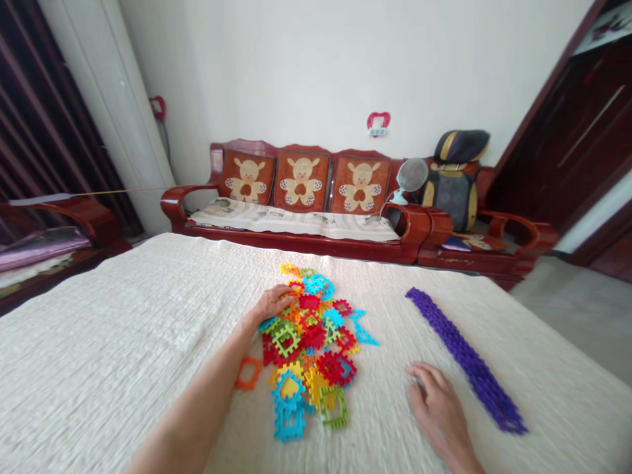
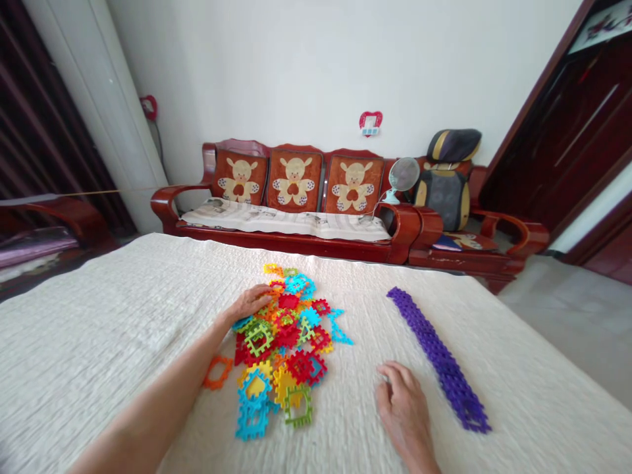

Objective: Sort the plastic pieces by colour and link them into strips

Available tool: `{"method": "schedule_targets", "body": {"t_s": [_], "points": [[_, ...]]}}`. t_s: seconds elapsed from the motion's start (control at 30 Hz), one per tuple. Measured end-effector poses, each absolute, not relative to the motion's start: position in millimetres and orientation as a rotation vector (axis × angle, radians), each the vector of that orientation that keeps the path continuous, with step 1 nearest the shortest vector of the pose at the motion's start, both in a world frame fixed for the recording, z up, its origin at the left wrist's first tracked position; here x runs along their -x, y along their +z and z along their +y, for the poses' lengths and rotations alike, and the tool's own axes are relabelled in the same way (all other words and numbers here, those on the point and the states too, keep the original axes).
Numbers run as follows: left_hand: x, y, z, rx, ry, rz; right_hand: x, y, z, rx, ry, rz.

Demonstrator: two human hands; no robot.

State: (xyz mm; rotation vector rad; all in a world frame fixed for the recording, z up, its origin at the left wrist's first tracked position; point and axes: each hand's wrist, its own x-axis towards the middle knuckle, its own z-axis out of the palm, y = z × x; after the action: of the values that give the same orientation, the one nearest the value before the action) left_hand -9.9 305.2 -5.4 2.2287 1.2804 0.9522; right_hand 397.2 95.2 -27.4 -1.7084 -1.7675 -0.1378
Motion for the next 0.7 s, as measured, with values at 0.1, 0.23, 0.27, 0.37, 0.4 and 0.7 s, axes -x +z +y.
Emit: {"method": "schedule_targets", "body": {"t_s": [0.1, 0.23, 0.27, 0.37, 0.4, 0.7], "points": [[8, -10, 296, -2.272, 0.942, 1.356, -396, -27, 96, 1.708, -0.163, -1.772], [5, -11, 290, -2.283, 0.947, 1.425, -393, -28, 96, 1.695, -0.191, -1.795], [5, -11, 290, -2.282, 0.947, 1.431, -394, -29, 95, 1.693, -0.202, -1.8], [6, -12, 290, -2.271, 0.965, 1.424, -396, -28, 93, 1.693, -0.242, -1.814], [6, -12, 290, -2.263, 0.992, 1.418, -397, -25, 94, 1.689, -0.241, -1.835], [5, -16, 291, -2.347, 0.915, 1.362, -310, 43, 193, 1.267, -0.065, -2.182]]}}
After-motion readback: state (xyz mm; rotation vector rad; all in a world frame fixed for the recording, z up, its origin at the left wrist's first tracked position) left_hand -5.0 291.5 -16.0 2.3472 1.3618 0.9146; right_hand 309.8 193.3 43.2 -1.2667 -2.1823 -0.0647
